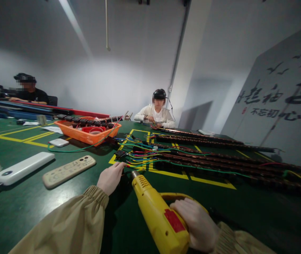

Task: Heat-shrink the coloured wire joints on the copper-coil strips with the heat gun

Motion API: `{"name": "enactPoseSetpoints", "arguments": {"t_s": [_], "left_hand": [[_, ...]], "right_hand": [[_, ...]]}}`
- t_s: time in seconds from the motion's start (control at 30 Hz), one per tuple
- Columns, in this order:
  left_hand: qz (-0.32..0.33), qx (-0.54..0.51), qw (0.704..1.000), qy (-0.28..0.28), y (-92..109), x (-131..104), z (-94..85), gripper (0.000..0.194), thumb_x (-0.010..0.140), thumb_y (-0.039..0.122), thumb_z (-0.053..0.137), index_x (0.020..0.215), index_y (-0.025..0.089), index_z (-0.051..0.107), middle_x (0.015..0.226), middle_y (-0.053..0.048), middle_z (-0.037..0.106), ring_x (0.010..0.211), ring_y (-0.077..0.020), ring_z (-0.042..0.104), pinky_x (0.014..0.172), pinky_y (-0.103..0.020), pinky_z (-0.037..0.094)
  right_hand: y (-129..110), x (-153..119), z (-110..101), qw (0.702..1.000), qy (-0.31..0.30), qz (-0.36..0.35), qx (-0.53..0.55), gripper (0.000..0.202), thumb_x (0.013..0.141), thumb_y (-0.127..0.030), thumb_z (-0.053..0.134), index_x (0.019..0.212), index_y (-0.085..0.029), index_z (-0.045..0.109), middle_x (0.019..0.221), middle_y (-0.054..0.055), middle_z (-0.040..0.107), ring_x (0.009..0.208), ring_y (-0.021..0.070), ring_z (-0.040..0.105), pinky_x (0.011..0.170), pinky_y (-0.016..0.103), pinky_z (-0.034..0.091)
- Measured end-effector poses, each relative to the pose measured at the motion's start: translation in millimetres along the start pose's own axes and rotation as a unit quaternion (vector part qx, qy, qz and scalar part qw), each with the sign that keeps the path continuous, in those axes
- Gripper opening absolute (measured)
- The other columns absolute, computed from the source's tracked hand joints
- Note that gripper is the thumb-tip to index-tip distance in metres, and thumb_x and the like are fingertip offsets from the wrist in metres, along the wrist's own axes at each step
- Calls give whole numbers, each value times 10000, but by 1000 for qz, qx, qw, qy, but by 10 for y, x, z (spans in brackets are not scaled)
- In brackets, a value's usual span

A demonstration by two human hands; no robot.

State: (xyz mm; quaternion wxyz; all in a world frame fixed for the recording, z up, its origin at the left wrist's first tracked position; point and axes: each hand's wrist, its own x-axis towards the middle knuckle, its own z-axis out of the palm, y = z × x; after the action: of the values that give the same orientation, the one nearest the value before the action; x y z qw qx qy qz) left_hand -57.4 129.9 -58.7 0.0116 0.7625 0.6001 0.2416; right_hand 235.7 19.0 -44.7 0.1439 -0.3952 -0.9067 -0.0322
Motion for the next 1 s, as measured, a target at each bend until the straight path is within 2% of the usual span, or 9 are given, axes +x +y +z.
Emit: {"name": "enactPoseSetpoints", "arguments": {"t_s": [0.13, 0.27, 0.4, 0.5, 0.63, 0.8, 1.0], "left_hand": [[5, 18, 1000, 3, 19, 2, 3, 290, 932, 259, 255, 1044, 280, 522, 1046, 26, 588, 870, -143, 605, 683, -257, 406], [3, 18, 1000, 7, 29, -1, 10, 244, 925, 248, 264, 979, 248, 502, 1014, 20, 585, 889, -142, 585, 706, -257, 399], [0, 26, 1000, 4, 15, -3, 16, 228, 934, 331, 276, 944, 237, 483, 999, 16, 586, 894, -146, 574, 682, -258, 387], [-5, 40, 999, -2, -3, 8, 25, 229, 939, 325, 270, 942, 230, 479, 1008, 11, 589, 903, -145, 569, 678, -257, 382], [-9, 56, 998, 1, -12, 11, 20, 227, 941, 306, 274, 953, 221, 485, 1011, -2, 591, 917, -142, 563, 701, -253, 382], [-17, 63, 998, -5, 1, -9, -27, 244, 942, 303, 269, 984, 222, 495, 1045, -15, 588, 913, -146, 562, 690, -259, 382], [-28, 74, 997, 6, -5, -14, -37, 269, 942, 307, 261, 995, 235, 515, 1043, -14, 584, 914, -151, 559, 685, -259, 378]], "right_hand": [[-96, 5, -54, 999, -9, -29, 34, 499, 722, -425, 512, 1131, -141, 528, 935, 111, 635, 820, 220, 591, 766, 332, 417], [-90, -8, -79, 998, -16, -48, 49, 739, 680, -521, 543, 1288, -118, 426, 1040, 137, 617, 882, 252, 595, 821, 361, 416], [3, -21, -35, 995, -29, -71, 59, 931, 616, -649, 555, 1356, -117, 364, 1027, 140, 612, 865, 270, 595, 817, 383, 415], [48, -15, -16, 992, -50, -73, 88, 1032, 575, -754, 535, 1366, -115, 364, 1005, 134, 606, 872, 275, 590, 826, 388, 415], [46, 1, -57, 991, -53, -48, 111, 1054, 580, -805, 500, 1358, -103, 391, 1026, 143, 601, 870, 267, 587, 847, 389, 417], [88, 6, -105, 993, -35, -18, 111, 1020, 534, -837, 498, 1258, -118, 517, 999, 137, 613, 853, 269, 588, 831, 386, 428], [188, -3, -109, 995, -29, -1, 93, 957, 552, -811, 515, 1221, -127, 538, 992, 139, 623, 845, 273, 594, 805, 387, 435]]}}
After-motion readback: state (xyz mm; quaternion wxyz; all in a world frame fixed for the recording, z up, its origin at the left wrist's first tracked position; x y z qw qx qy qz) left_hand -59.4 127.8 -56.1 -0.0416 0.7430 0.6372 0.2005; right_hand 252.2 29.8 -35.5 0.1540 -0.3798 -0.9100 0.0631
